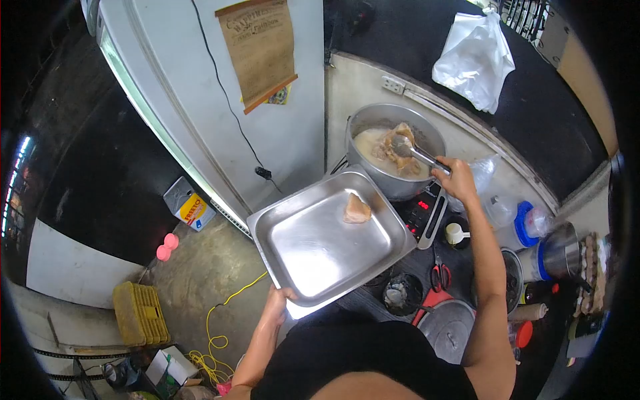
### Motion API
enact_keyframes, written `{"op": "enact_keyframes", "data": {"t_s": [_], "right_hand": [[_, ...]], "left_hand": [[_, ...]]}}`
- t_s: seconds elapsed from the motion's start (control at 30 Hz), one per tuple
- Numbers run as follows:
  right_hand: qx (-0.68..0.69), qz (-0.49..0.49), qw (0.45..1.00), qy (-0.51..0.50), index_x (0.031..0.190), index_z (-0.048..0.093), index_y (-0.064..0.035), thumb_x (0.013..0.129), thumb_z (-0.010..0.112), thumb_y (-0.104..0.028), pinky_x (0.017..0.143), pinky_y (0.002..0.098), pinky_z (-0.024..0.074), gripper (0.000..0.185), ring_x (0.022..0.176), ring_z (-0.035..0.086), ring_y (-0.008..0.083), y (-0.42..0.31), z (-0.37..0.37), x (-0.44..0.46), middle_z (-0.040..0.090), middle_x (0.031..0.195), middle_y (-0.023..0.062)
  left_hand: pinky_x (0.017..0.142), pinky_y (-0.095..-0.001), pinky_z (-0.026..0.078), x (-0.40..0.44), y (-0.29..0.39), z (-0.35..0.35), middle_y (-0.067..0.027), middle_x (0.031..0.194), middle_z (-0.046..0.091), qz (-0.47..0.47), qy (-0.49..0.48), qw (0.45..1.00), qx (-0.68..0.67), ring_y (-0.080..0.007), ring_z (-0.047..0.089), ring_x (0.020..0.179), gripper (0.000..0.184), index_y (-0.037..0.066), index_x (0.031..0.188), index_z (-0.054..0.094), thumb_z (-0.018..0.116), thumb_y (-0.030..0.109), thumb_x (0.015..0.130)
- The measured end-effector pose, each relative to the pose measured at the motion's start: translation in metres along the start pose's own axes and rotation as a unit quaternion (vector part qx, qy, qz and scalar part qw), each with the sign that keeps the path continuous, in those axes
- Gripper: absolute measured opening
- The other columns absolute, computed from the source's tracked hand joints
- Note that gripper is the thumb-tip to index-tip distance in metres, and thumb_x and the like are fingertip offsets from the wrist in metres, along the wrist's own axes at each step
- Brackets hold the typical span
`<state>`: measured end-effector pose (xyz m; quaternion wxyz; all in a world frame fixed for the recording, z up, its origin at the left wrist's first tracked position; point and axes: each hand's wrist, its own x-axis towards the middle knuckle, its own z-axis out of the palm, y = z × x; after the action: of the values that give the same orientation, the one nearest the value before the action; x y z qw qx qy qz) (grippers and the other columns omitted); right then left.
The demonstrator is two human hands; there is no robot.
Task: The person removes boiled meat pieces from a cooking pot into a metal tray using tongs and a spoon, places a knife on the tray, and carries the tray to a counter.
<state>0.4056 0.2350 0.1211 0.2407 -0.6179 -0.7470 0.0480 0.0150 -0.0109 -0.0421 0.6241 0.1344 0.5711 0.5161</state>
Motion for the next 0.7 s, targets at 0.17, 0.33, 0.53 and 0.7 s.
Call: {"op": "enact_keyframes", "data": {"t_s": [0.17,0.33,0.53,0.7], "right_hand": [[0.041,-0.029,0.999,-0.015,0.099,0.064,-0.0004,0.069,0.067,-0.015,0.077,0.0361,0.0469,0.034,0.084,0.063,0.0304,-0.005,-0.013,-0.011,0.063,0.092,0.0197],[0.184,0.014,0.956,-0.228,0.098,0.063,0.0027,0.071,0.067,-0.013,0.07,0.0328,0.0477,0.032,0.071,0.061,0.0174,-0.043,-0.037,-0.036,0.066,0.079,0.0132],[0.097,-0.113,0.899,-0.411,0.099,0.064,-0.0032,0.071,0.068,-0.023,0.06,0.0322,0.046,0.035,0.063,0.059,0.0212,-0.044,0.011,-0.054,0.064,0.074,0.0137],[-0.016,-0.123,0.918,-0.376,0.1,0.063,-0.004,0.07,0.067,-0.029,0.072,0.0382,0.0464,0.039,0.078,0.062,0.0321,-0.058,-0.006,-0.045,0.064,0.081,0.0186]], "left_hand": [[0.074,-0.0334,0.046,0.011,-0.01,-0.009,-0.0168,0.091,0.054,-0.022,0.01,1.0,0.0,-0.0253,0.054,0.082,0.06,-0.011,0.111,0.036,0.052,-0.004,0.054],[0.075,-0.0323,0.045,-0.006,0.012,0.006,-0.0139,0.09,0.055,-0.019,-0.028,0.999,0.022,-0.0249,0.053,0.084,0.048,-0.01,0.102,0.046,0.051,-0.003,0.054],[0.074,-0.0341,0.046,0.001,0.005,0.001,-0.0151,0.085,0.054,-0.028,0.012,1.0,0.0,-0.0241,0.052,0.084,0.049,-0.01,0.102,0.043,0.051,-0.004,0.054],[0.071,-0.0344,0.047,-0.001,0.011,0.003,-0.0162,0.089,0.052,-0.021,0.013,0.999,0.026,-0.0257,0.053,0.079,0.05,-0.01,0.102,0.042,0.05,-0.006,0.053]]}}
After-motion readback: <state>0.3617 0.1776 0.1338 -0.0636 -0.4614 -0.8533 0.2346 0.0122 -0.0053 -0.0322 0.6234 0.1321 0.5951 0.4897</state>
